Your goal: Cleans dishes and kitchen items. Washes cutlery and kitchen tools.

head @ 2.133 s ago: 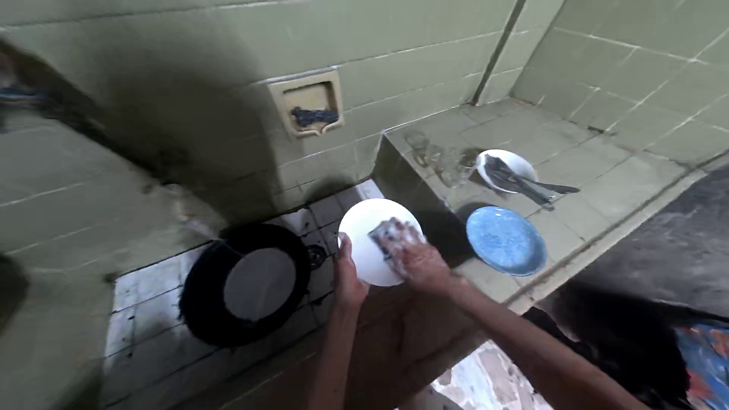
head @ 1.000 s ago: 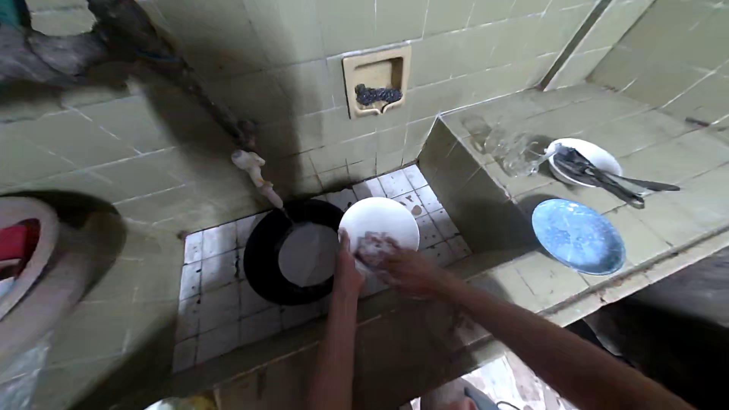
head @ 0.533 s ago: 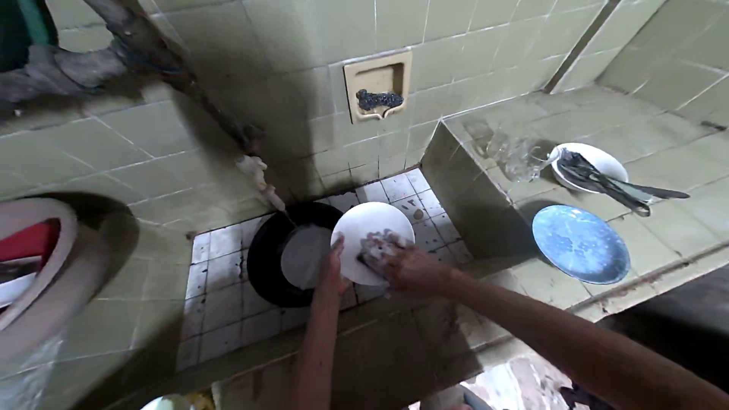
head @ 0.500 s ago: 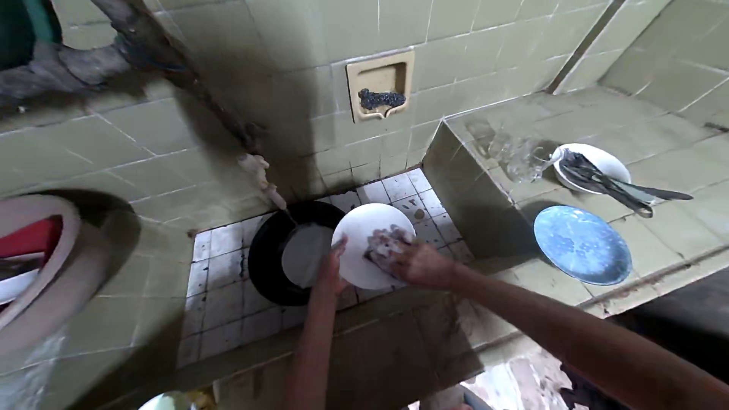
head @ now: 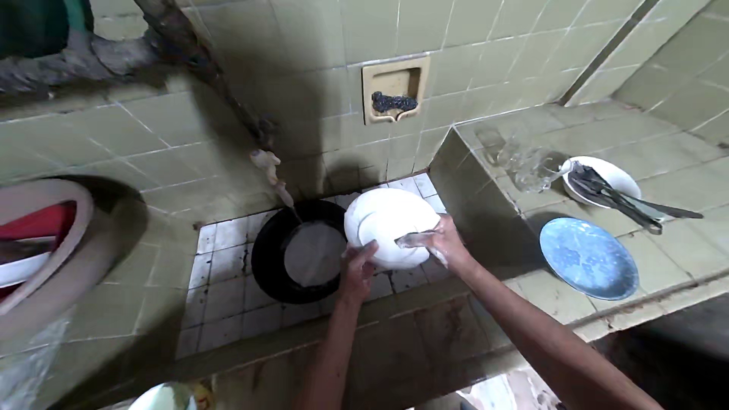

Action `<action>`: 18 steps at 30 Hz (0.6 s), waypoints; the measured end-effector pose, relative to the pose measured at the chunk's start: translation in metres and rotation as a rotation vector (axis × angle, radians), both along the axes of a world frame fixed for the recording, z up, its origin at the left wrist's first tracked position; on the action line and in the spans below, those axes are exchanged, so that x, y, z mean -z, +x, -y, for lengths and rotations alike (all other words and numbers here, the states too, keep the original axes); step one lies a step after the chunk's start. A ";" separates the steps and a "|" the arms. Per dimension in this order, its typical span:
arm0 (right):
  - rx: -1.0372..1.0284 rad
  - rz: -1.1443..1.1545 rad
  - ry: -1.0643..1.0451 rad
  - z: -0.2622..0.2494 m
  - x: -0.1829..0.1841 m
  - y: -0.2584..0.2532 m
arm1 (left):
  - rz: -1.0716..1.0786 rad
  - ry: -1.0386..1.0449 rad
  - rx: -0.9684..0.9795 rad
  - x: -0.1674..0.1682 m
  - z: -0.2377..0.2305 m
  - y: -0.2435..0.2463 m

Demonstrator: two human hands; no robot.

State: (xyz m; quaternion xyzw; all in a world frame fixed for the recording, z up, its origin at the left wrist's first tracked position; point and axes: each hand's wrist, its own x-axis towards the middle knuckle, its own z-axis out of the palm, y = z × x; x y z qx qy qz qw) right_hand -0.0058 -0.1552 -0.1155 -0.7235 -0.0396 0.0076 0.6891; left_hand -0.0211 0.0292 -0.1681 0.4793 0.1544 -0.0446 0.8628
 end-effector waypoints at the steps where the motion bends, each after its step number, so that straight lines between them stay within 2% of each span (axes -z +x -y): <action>1: 0.031 -0.080 0.073 -0.001 0.004 0.000 | -0.009 0.020 -0.022 -0.004 0.002 -0.003; 4: -0.005 -0.287 0.109 0.006 0.025 -0.002 | 0.014 -0.018 -0.011 -0.005 0.004 -0.005; 7: -0.048 -0.428 -0.075 0.020 0.035 0.002 | -0.040 -0.019 0.003 -0.006 0.003 -0.009; 9: 0.087 -0.476 -0.138 0.028 0.044 0.013 | -0.076 0.038 -0.040 -0.015 0.004 -0.009; 11: 0.335 -0.361 -0.046 0.032 0.058 0.022 | -0.068 0.125 -0.074 -0.026 0.009 -0.009; 13: 0.397 -0.120 0.055 0.022 0.064 0.031 | -0.057 0.227 -0.030 -0.036 0.013 -0.007; 16: 0.203 0.027 -0.152 -0.019 0.045 0.005 | 0.057 0.443 0.120 -0.037 0.020 -0.009; 18: 0.013 0.142 -0.186 -0.039 0.029 -0.012 | 0.193 0.625 0.172 -0.037 0.024 -0.003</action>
